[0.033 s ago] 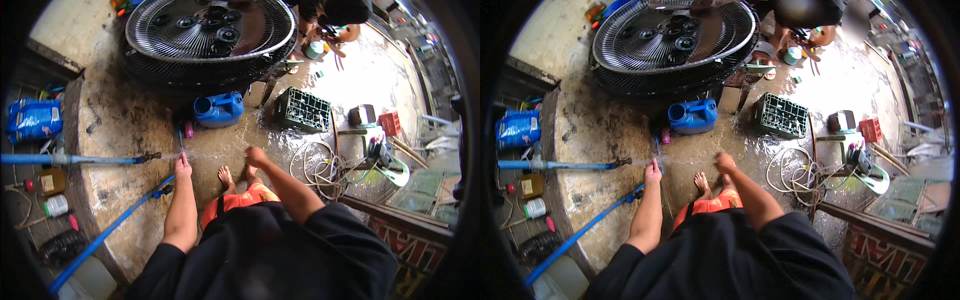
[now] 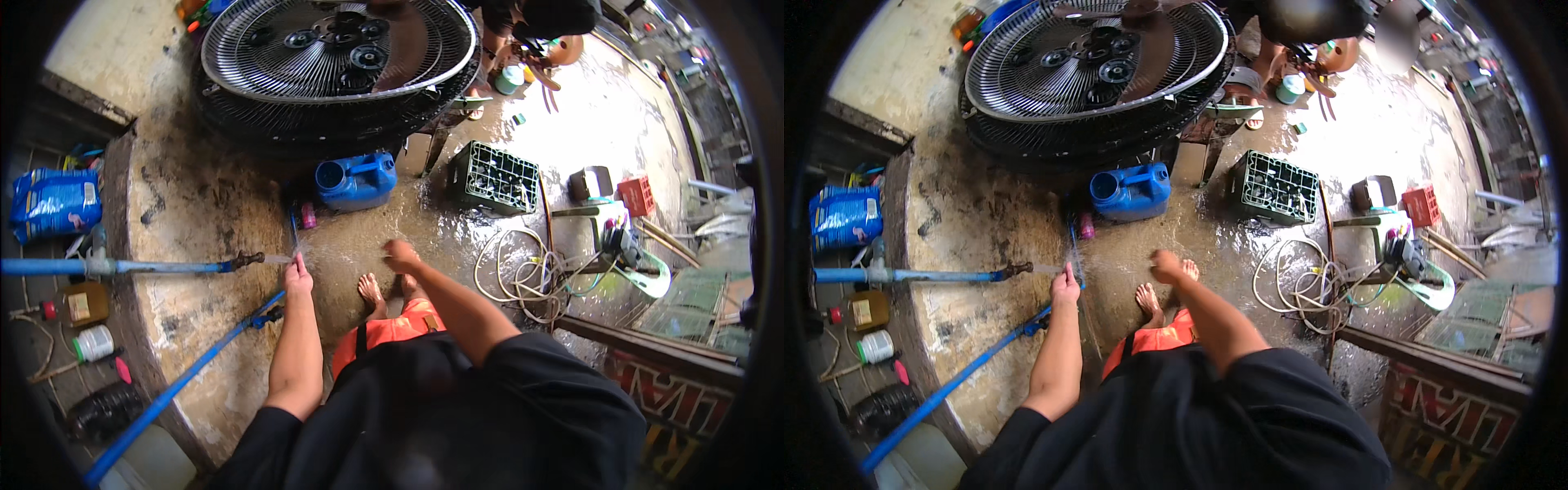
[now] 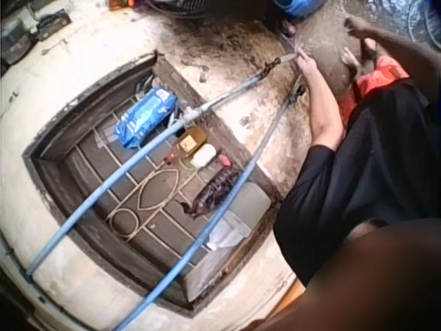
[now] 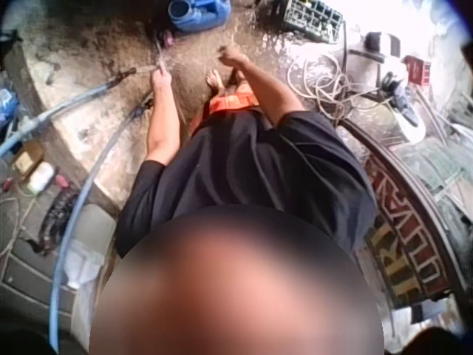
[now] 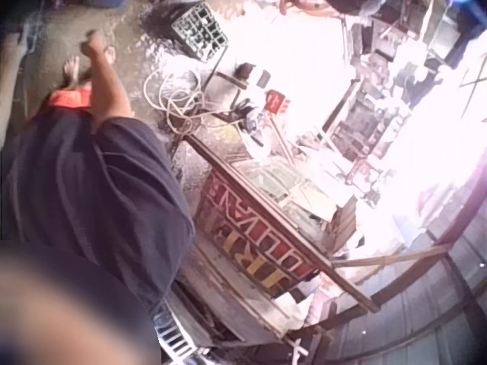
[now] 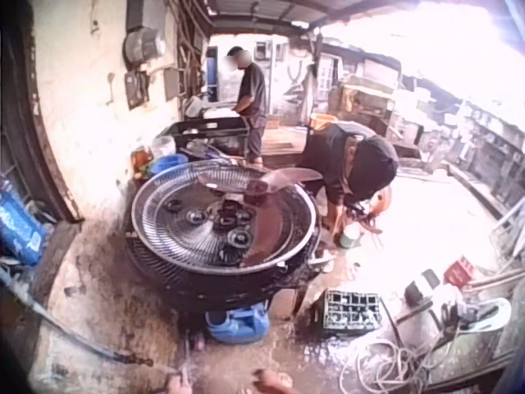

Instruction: The person washes a fan cage and blades using a hose and a brush in a wet workshop area. They rinse the parts thoroughly, scrub them, and then reassemble the fan before carrying it away.

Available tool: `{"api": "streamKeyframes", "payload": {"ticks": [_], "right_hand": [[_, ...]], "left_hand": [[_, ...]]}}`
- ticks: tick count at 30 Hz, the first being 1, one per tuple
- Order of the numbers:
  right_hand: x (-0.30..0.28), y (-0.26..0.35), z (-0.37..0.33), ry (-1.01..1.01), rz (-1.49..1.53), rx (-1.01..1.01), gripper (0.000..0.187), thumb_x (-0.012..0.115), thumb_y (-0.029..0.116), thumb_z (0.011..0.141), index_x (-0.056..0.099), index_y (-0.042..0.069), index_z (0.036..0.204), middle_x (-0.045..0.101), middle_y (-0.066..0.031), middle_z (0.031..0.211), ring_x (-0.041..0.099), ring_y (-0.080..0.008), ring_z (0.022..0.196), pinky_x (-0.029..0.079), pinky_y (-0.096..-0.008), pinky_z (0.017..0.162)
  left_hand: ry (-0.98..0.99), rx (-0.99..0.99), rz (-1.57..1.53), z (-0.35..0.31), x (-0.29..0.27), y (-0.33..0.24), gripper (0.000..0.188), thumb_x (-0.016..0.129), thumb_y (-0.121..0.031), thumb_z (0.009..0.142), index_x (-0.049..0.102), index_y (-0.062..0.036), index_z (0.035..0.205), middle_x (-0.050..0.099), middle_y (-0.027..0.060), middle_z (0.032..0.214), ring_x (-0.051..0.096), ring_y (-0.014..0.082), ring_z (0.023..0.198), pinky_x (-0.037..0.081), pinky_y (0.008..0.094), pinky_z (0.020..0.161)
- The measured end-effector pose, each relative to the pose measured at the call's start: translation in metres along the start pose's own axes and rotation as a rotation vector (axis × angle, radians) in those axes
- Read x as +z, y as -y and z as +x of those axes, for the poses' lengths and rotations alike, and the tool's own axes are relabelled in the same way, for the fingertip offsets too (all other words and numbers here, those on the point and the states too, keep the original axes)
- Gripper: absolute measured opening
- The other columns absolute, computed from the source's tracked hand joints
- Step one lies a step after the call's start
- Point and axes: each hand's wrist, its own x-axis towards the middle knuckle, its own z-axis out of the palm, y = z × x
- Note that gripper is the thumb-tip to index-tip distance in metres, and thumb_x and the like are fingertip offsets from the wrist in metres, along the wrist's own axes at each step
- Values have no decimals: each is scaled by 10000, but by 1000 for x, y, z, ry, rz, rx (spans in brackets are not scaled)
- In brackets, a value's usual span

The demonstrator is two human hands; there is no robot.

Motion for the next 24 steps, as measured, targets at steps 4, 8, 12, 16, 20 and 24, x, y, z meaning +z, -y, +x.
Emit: {"api": "streamKeyframes", "payload": {"ticks": [4,8,12,16,20,24], "right_hand": [[109,127,62,-91,261,-69,458,701,152,749,648,46,1191,675,-214,1143,634,-375,1103,505,-404,978],[177,186,116,-175,449,136,248,619,111,784,738,108,1002,728,-162,917,708,-319,906,565,-387,826],[231,183,146,-189,266,214,151,600,137,823,708,44,873,721,-166,827,715,-313,812,582,-397,734],[248,172,130,2,534,128,192,538,137,888,679,23,825,692,-128,770,704,-258,741,585,-399,664],[219,179,102,65,1407,382,213,502,136,917,681,29,879,657,-93,763,673,-220,691,566,-379,604],[184,196,87,-108,1442,344,265,489,157,913,706,6,893,676,-103,795,644,-207,707,518,-350,633]], "left_hand": [[88,243,431,-72,2,-32,290,533,27,938,507,68,1223,572,139,1187,583,203,1062,546,316,956],[204,816,821,-160,32,-57,370,554,31,917,472,20,1277,531,121,1201,545,193,1036,476,304,932],[299,1368,962,-185,44,-82,313,551,12,919,500,0,1228,528,101,1155,548,196,1000,466,306,911],[121,385,591,-138,30,-96,310,464,-262,1012,520,4,1160,579,144,1136,582,271,1040,536,421,883],[-13,10,244,-65,25,-62,330,392,-261,1024,563,20,1033,627,169,1041,642,305,936,571,439,883],[219,-98,126,-1,26,-40,294,429,-231,1003,586,14,960,652,175,1014,654,312,911,570,427,875]]}}
